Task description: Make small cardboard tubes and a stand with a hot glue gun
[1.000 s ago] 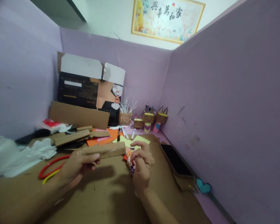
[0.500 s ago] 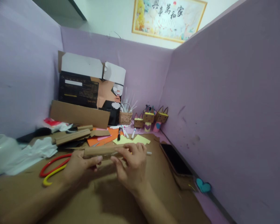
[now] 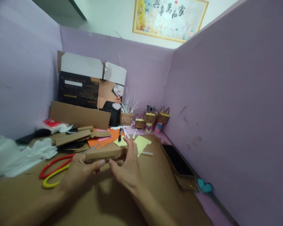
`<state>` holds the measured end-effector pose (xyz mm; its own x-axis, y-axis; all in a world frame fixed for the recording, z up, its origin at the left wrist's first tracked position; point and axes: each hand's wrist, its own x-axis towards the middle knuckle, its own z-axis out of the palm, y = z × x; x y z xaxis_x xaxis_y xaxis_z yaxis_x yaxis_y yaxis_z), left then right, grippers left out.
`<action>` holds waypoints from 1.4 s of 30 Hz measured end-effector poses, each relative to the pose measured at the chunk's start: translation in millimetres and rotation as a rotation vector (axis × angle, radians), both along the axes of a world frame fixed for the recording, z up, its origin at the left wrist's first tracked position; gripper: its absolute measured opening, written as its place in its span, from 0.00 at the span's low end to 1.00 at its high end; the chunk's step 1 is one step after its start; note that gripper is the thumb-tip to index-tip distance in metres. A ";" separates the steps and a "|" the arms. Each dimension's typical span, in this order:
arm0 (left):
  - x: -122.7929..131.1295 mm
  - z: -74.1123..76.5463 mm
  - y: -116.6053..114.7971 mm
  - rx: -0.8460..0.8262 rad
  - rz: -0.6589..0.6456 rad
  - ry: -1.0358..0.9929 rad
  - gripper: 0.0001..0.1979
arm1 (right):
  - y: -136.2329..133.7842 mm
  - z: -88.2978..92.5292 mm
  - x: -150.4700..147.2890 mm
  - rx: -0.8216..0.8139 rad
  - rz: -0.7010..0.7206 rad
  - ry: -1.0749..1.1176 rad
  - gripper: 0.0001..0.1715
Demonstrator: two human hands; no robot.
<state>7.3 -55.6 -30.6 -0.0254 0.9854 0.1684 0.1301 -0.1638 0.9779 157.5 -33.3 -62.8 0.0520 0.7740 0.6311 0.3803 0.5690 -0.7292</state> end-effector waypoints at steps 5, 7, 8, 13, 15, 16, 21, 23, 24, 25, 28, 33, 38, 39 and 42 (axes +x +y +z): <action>-0.6 -5.3 -2.2 0.061 -0.083 0.006 0.07 | -2.6 3.0 -4.1 -0.246 0.064 0.163 0.39; -1.9 -5.9 -1.8 0.107 -0.093 0.008 0.12 | -2.5 6.1 -3.4 -0.290 0.080 0.216 0.38; -2.9 -5.4 -1.1 0.121 -0.075 0.019 0.11 | -1.4 7.6 -1.8 -0.303 0.102 0.261 0.37; -10.4 -0.8 7.2 0.027 0.037 -0.006 0.09 | 12.4 13.2 15.4 -0.311 0.198 0.710 0.30; -12.4 -1.0 11.7 -0.041 -0.019 -0.161 0.06 | 16.7 15.4 20.9 -0.345 0.162 0.858 0.26; -12.8 -1.6 13.7 -0.077 -0.048 -0.243 0.06 | 17.5 16.5 22.1 -0.370 0.151 0.900 0.25; -12.0 -5.0 17.2 -0.168 -0.079 -0.383 0.08 | 10.2 17.5 16.6 -0.482 0.310 0.872 0.21; -11.6 -5.8 16.6 -0.158 -0.086 -0.377 0.08 | 6.1 14.5 13.7 -0.487 0.408 0.796 0.23; -11.6 -6.2 16.2 -0.152 -0.092 -0.369 0.08 | 4.6 12.5 12.7 -0.474 0.443 0.749 0.24; -11.6 -6.6 15.8 -0.145 -0.099 -0.360 0.07 | 3.6 10.6 12.2 -0.455 0.472 0.697 0.27; -12.3 -8.3 15.6 -0.124 -0.107 -0.326 0.06 | 3.3 6.6 11.9 -0.401 0.483 0.516 0.35; -12.1 -11.8 17.1 -0.093 -0.124 -0.288 0.05 | 5.0 4.2 10.4 -0.350 0.353 0.367 0.36; -9.6 -14.7 14.8 -0.087 -0.142 -0.252 0.03 | 1.5 4.5 6.6 -0.361 0.196 0.339 0.28; -9.3 -14.9 14.2 -0.084 -0.144 -0.239 0.03 | 0.4 5.4 5.8 -0.373 0.177 0.345 0.27; -9.0 -14.1 13.5 -0.079 -0.153 -0.216 0.03 | -1.8 8.4 4.3 -0.413 0.190 0.388 0.25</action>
<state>-1.8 -42.2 -44.7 0.0982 0.9903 0.0978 -0.1031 -0.0876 0.9908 161.8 -35.0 -54.5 0.0555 0.9696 0.2383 -0.0386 0.2406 -0.9699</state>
